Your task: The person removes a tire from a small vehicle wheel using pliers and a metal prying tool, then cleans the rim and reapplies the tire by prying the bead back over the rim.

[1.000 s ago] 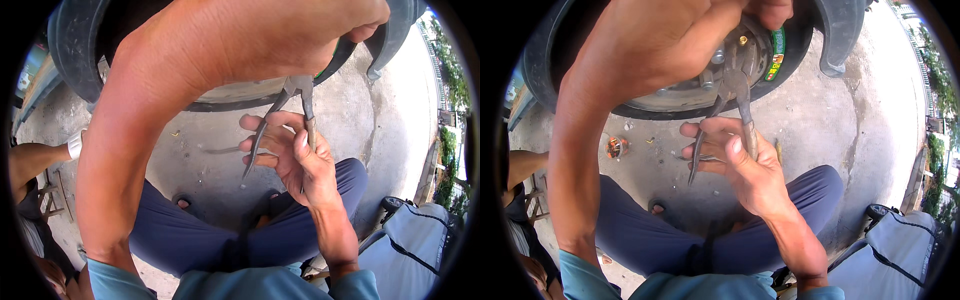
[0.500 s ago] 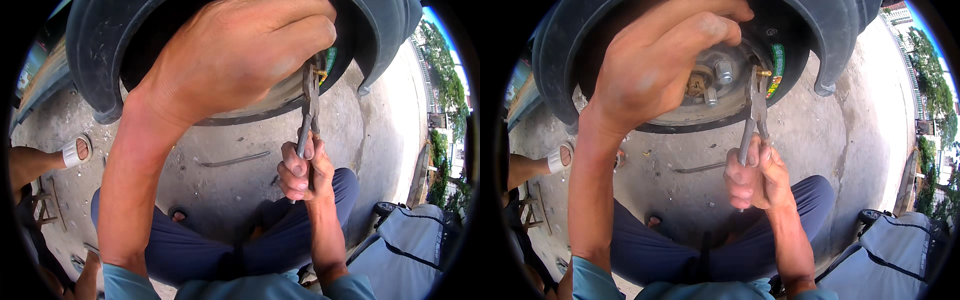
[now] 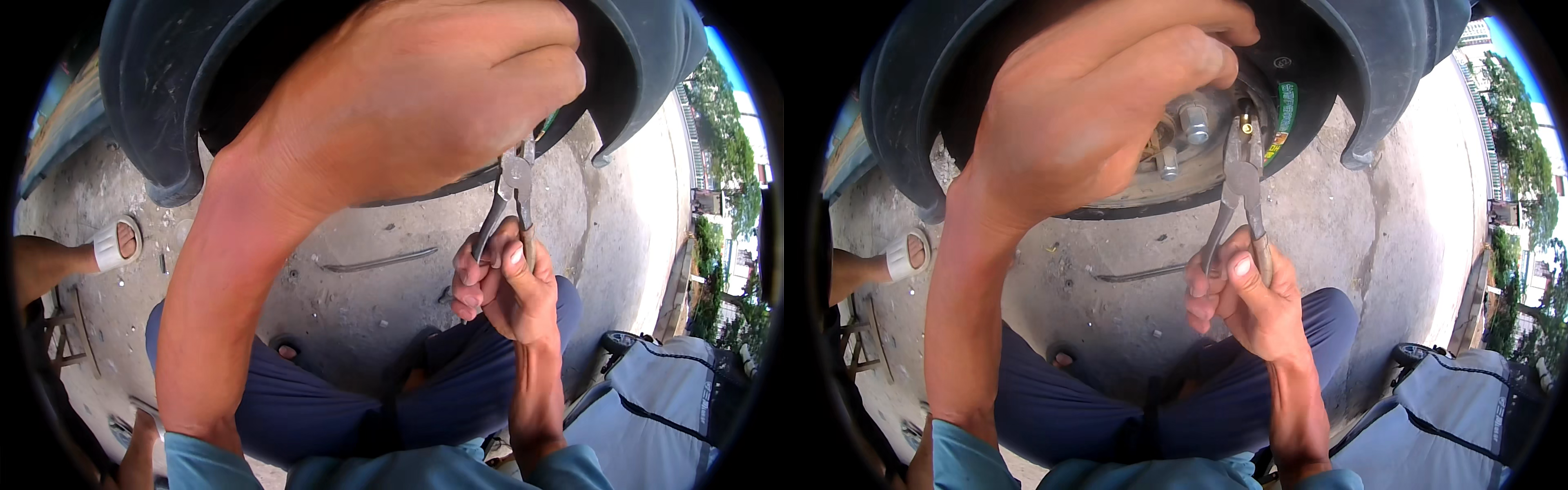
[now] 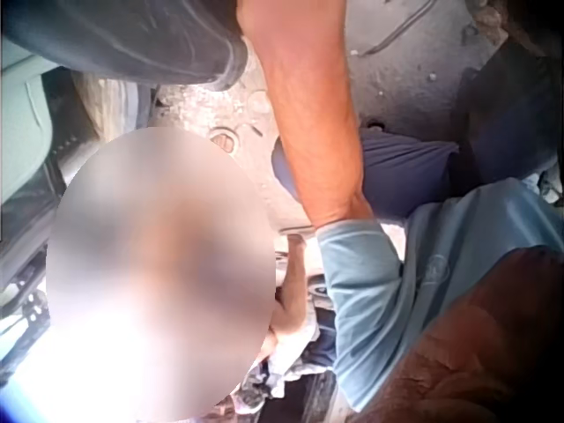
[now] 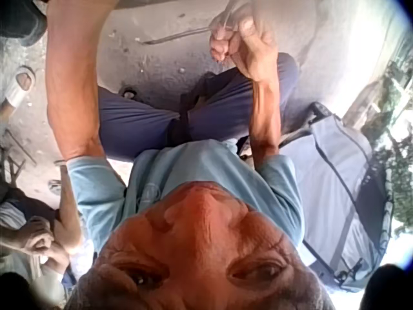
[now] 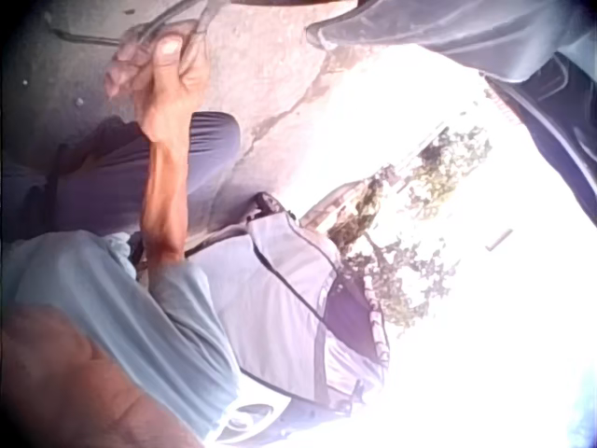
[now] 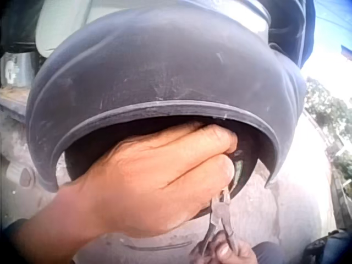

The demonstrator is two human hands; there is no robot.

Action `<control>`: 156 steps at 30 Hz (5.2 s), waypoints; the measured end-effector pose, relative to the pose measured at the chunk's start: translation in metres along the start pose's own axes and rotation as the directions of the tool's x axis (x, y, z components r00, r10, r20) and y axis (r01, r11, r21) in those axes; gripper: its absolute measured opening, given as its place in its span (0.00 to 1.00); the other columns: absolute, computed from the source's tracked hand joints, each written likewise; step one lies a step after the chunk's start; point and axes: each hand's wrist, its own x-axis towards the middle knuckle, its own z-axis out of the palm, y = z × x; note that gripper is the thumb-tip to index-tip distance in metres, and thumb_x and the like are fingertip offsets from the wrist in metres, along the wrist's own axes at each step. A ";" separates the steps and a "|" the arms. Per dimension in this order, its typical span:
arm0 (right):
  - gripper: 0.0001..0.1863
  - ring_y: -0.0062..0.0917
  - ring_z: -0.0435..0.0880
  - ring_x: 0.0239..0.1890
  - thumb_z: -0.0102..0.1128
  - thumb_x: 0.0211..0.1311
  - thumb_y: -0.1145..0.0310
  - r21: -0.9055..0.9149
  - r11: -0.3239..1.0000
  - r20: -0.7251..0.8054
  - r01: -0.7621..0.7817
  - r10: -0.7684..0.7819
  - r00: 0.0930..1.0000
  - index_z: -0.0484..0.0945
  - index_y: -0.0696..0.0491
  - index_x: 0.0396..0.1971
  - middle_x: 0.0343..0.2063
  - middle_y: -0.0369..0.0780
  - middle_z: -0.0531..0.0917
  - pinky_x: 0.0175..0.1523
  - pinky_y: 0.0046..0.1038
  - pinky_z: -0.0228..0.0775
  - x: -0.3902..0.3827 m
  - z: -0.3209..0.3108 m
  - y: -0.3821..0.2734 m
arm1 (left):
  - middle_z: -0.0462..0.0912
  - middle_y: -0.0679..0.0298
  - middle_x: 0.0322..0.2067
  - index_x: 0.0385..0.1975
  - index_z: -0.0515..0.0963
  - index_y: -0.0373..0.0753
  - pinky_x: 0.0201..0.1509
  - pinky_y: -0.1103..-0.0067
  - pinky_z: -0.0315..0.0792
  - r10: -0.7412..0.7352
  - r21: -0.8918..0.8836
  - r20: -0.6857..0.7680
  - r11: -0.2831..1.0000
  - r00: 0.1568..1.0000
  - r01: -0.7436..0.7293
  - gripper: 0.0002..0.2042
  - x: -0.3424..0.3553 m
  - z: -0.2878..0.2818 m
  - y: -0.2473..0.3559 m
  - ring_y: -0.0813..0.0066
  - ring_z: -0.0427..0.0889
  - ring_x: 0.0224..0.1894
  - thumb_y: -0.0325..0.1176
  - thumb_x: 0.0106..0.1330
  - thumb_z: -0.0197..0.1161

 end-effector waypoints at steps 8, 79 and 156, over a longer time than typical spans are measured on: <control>0.19 0.28 0.81 0.31 0.57 0.77 0.54 -0.332 0.942 -0.160 0.040 -0.098 0.982 0.72 0.59 0.44 0.35 0.46 0.82 0.35 0.30 0.76 -0.015 0.027 -0.012 | 0.86 0.50 0.40 0.33 0.83 0.29 0.38 0.77 0.83 0.012 0.119 0.044 0.993 0.999 -0.017 0.08 -0.009 0.004 0.000 0.62 0.87 0.36 0.25 0.55 0.68; 0.18 0.20 0.71 0.26 0.52 0.78 0.65 0.125 0.928 -0.145 -0.350 0.366 0.919 0.71 0.58 0.60 0.25 0.38 0.74 0.32 0.30 0.69 -0.060 0.017 -0.090 | 0.82 0.64 0.36 0.40 0.87 0.43 0.50 0.63 0.74 -0.382 0.600 0.495 0.800 0.780 0.011 0.14 0.016 0.019 0.047 0.59 0.80 0.42 0.27 0.52 0.73; 0.16 0.60 0.75 0.25 0.50 0.79 0.64 -0.822 0.478 -0.459 -0.308 -0.238 0.856 0.69 0.63 0.35 0.22 0.59 0.74 0.32 0.47 0.66 -0.049 -0.001 -0.017 | 0.81 0.59 0.57 0.59 0.77 0.35 0.67 0.67 0.71 -0.992 0.089 0.125 -0.006 -0.017 0.996 0.36 -0.136 -0.125 0.090 0.62 0.78 0.59 0.40 0.49 0.85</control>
